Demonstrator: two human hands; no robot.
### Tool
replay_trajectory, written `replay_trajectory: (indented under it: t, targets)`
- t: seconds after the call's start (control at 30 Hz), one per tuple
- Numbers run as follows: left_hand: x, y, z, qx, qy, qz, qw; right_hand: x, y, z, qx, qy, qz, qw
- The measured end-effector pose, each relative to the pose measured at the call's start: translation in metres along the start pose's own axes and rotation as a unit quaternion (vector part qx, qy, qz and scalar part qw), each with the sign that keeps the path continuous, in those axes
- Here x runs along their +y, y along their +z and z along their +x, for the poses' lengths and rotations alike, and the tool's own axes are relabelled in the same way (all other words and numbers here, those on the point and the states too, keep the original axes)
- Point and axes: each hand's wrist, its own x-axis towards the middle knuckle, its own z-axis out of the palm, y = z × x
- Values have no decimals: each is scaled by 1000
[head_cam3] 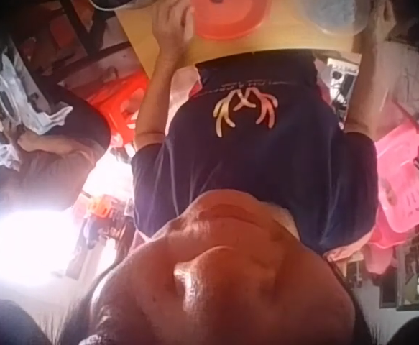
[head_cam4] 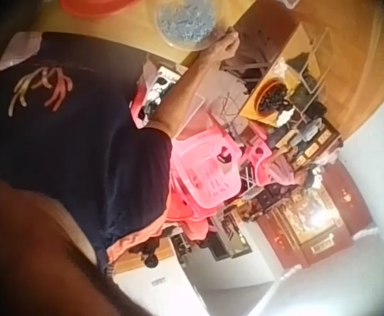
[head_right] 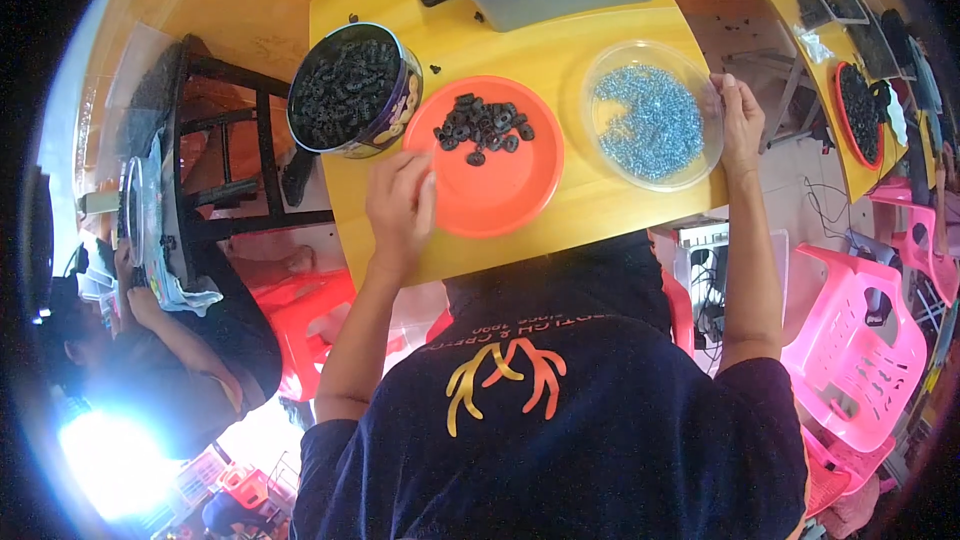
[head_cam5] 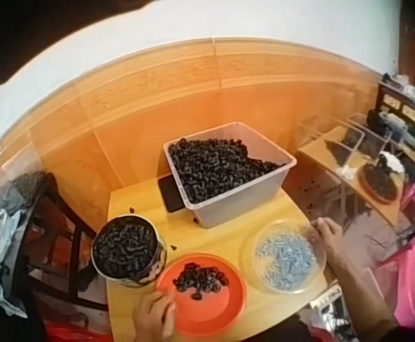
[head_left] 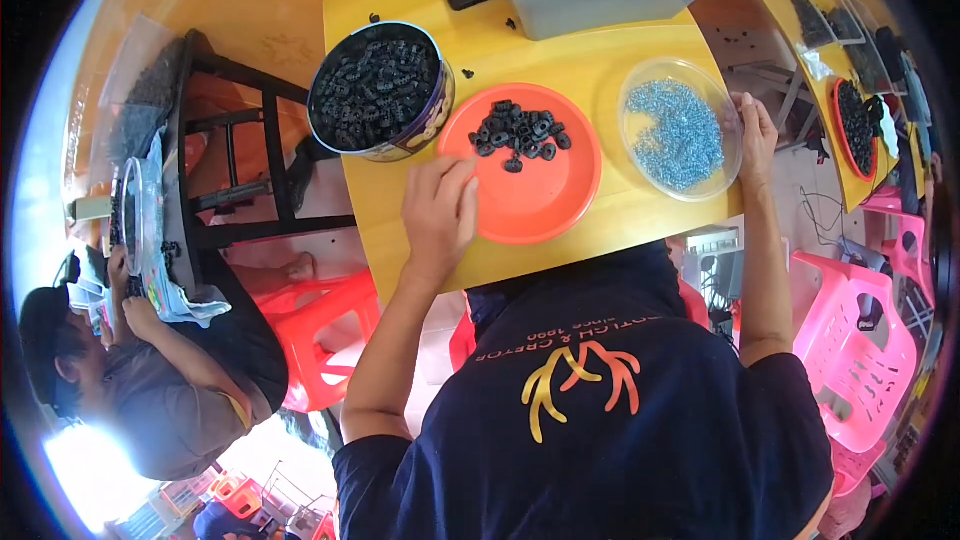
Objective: The person assembles components by picking up beads and plastic pieces from containers and inserting the beads into the plastic pieces by hand.
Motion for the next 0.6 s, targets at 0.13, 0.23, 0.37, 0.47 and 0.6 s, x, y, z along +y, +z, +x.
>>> replay_trajectory:
  t: [0.13, 0.23, 0.37, 0.47, 0.6]
  targets:
    - [15, 23, 32, -95, 59, -48, 992, -1, 3, -1, 3, -17, 7, 1000]
    - [21, 30, 42, -162, 55, -2, 985, -3, 5, -4, 1, -21, 16, 1000]
    - [23, 19, 34, -168, 65, 17, 983, -5, 6, -5, 8, -8, 17, 1000]
    - [25, 5, 22, -202, 41, 12, 978, -5, 4, -5, -2, -3, 5, 1000]
    - [19, -7, 17, -196, 52, -34, 979, -6, 2, -5, -17, -8, -2, 1000]
